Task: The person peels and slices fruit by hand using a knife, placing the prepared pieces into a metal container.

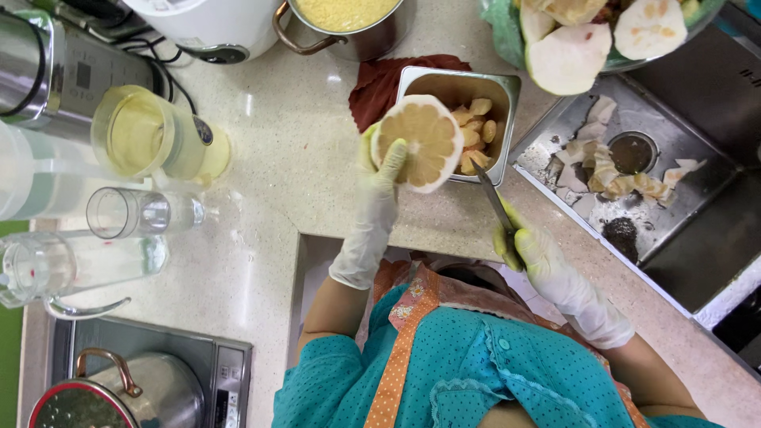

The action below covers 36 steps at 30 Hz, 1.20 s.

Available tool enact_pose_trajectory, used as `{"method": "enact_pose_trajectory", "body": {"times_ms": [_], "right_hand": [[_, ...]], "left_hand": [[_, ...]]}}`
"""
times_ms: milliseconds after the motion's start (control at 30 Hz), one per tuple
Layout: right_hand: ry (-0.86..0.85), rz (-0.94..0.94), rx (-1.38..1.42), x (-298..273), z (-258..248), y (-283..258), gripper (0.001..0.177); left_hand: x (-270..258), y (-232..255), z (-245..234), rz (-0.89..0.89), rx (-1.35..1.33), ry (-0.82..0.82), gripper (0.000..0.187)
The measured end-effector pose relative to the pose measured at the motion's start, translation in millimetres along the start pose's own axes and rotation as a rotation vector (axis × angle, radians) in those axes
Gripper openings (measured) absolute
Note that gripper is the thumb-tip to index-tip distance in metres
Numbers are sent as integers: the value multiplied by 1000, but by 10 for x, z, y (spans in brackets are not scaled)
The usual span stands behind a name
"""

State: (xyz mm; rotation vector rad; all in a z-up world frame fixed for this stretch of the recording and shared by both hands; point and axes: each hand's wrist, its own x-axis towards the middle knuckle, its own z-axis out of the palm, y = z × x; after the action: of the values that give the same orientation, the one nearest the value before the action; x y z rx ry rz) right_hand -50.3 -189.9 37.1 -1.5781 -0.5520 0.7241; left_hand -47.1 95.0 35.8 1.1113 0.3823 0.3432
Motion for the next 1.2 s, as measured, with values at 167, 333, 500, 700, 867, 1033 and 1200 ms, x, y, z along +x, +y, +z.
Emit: {"method": "enact_pose_trajectory", "body": {"times_ms": [167,333,500,700,867,1033,1200], "right_hand": [[82,86,-86,-435,-94,-136,78],[245,67,-262,-755,-130,-68,78],[298,91,-219,-949,-110,24,80],[354,39,-257,-946,-130,62,77],[392,33,-249,-719,-153,22,85],[400,37,-220,-602,-192,1,83],[428,-94,-376,-713,-158,123,81]], "left_hand": [[-63,-115,666,2,-4,-170,48],[-78,-217,983,-27,1,-340,42],[-69,-344,1159,-41,49,-432,42],[-57,-367,1246,-80,98,-458,42],[-157,-470,1293,-191,190,-454,42],[-172,-535,1278,-198,144,-429,42],[-54,-498,1144,-203,56,-384,39]]}}
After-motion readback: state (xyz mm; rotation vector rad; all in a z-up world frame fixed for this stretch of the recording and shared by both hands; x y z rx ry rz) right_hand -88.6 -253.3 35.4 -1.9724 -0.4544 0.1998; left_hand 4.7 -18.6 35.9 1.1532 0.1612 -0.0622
